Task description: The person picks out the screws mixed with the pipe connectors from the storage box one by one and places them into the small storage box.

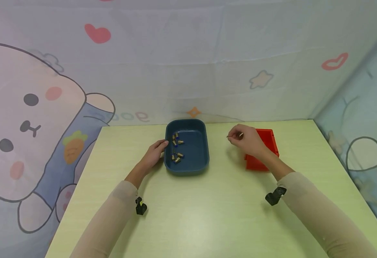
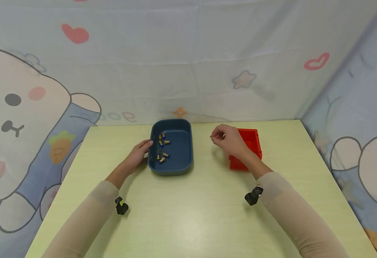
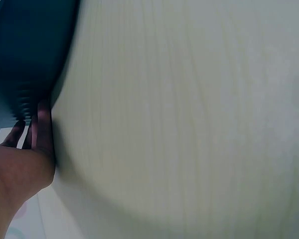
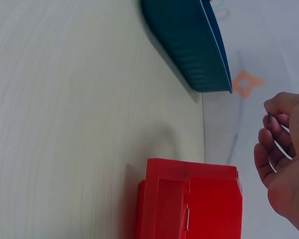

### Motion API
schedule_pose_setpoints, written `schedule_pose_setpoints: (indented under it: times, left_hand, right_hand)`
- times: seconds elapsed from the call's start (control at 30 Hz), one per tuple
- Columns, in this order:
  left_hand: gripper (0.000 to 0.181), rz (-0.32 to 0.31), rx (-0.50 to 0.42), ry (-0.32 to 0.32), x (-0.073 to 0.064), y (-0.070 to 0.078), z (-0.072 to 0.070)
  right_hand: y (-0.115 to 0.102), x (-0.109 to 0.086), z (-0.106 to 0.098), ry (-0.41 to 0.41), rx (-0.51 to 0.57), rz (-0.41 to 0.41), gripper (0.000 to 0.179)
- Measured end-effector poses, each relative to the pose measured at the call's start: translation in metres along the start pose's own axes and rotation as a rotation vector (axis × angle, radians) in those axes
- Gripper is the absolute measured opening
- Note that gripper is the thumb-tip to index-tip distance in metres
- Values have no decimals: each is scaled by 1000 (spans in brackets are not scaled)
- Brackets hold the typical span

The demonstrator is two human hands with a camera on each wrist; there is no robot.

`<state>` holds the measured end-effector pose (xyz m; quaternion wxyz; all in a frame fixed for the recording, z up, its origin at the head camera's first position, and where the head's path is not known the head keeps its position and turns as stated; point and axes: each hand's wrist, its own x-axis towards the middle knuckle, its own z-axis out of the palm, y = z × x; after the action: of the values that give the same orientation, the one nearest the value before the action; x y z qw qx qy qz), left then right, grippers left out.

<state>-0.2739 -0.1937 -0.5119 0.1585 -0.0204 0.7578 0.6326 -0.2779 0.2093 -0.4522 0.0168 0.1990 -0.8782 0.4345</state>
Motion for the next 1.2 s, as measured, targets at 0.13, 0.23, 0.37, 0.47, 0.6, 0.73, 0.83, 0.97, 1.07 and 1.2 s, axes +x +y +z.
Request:
schedule_pose_setpoints:
  times: [0.13,0.23,0.37,0.47,0.6,0.73,0.83,0.97,1.07,1.2]
  left_hand:
    - [68,1,8,9,1,0,-1]
    - [68,3,4,3,1,-1,-2]
    - [70,5,-1,-4,1,-1,-1]
    - [70,2,-3,-4,1,0,-1]
    - [70,-5,-9,-9,0,0,0]
    - [69,-19,-23,-14,0,3,-1]
    - [66,-33,-34,-27,-1,6,-2]
    - [62,-47,-33,-44,-7,16,-1]
    - [61,-51,-27,-48,-14,25,1]
    - [61,-45,-26,-48,-21,32,2]
  right_hand:
    - [2,-1,-5,28,12,10,5]
    - [5,-1,-7,46,9,13,5]
    - [9,-1,-10,57,5,27,6]
    - [12,-2,-13,67,0,37,8]
    - [17,-3,-17,79,-13,55,9]
    - [20,-3,-22,84,-22,66,10]
    - [24,-4,-25,91,-43,68,9]
    - [29,-5,-30,106,-71,81,9]
    - [34,-6,-34,115,-75,93,12]
    - [40,-6,-40,123,-86,110,16]
